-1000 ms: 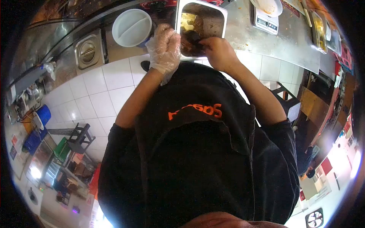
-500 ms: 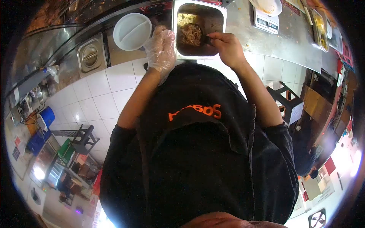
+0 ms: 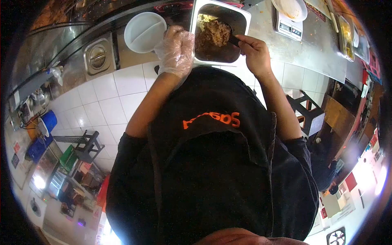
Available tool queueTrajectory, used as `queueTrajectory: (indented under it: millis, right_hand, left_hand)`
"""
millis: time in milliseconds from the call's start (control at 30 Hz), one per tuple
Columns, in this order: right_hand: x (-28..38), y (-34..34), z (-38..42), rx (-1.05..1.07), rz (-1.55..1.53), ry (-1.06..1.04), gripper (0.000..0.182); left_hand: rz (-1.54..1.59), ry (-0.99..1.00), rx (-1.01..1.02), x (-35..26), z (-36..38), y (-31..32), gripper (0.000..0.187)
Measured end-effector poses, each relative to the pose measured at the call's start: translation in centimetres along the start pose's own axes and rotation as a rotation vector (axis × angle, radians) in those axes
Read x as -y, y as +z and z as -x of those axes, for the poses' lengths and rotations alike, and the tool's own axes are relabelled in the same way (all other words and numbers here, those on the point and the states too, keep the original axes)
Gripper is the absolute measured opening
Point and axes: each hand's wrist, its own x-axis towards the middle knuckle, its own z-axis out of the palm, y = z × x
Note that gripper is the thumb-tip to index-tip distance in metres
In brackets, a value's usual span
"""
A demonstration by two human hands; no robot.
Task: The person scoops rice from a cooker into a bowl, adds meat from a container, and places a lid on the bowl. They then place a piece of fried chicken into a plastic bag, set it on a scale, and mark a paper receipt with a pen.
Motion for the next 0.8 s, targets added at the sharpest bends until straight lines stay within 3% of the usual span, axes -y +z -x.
queueTrajectory:
  millis: [200, 400, 600, 733, 800]
  right_hand:
    - [0.9, 0.3, 0.7, -0.070, -0.089, -0.072, 0.023]
    - [0.7, -0.5, 0.6, -0.105, 0.149, -0.186, 0.024]
    - [-0.7, -0.7, -0.3, 0.055, -0.360, 0.047, 0.025]
    - [0.3, -1.3, -0.5, 0.137, 0.002, -0.052, 0.025]
    - [1.3, -0.8, -0.4, 0.129, 0.226, -0.196, 0.024]
  left_hand:
    - [-0.107, 0.076, -0.007, 0.3, -0.3, -0.1, 0.012]
    - [-0.085, 0.005, 0.018, 0.4, -0.3, 0.1, 0.012]
    - [-0.071, -0.059, 0.052, -0.1, -0.2, 0.1, 0.014]
    - [0.015, -0.011, 0.015, 1.9, 0.7, 1.3, 0.017]
    - [0.147, -0.202, 0.024, 1.6, 1.0, 1.6, 0.014]
